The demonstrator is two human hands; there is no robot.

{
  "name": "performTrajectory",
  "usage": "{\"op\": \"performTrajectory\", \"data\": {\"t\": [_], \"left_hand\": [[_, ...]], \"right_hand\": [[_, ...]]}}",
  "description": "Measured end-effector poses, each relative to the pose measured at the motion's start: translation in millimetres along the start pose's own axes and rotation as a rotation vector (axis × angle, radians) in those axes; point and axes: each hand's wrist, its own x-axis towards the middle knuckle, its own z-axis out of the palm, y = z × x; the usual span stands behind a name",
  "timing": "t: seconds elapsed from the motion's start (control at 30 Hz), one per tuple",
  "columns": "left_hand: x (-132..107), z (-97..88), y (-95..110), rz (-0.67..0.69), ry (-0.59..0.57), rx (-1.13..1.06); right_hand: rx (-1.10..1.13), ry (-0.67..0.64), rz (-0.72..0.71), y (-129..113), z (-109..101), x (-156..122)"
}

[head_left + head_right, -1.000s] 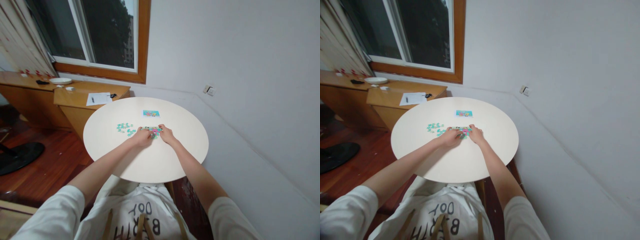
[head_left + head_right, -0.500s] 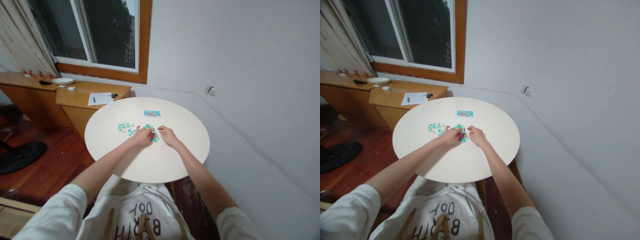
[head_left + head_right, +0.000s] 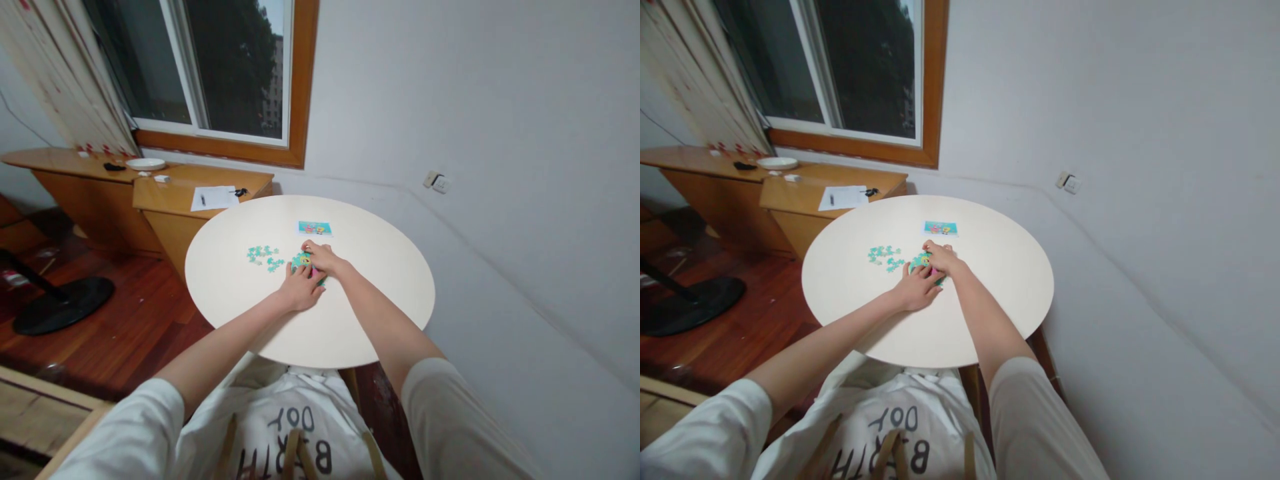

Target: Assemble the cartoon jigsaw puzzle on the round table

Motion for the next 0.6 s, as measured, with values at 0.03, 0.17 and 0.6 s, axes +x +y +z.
{"op": "performTrajectory", "data": {"t": [0.03,0.17,0.6], "left_hand": [[-1.0,0.4,-0.7,0.005,-0.002,-0.007],[-3.3,0.5,-4.3,0.005,-0.003,-0.051],[-1.6,0.2,-10.9,-0.049,0.032,-0.086]], "right_hand": [[0.010,-0.017,-0.017,-0.3,-0.9,2.0],[0.026,-0.060,-0.079,-0.2,-5.5,4.0],[-0.104,0.048,-0.001,19.6,-19.2,-76.9]]}}
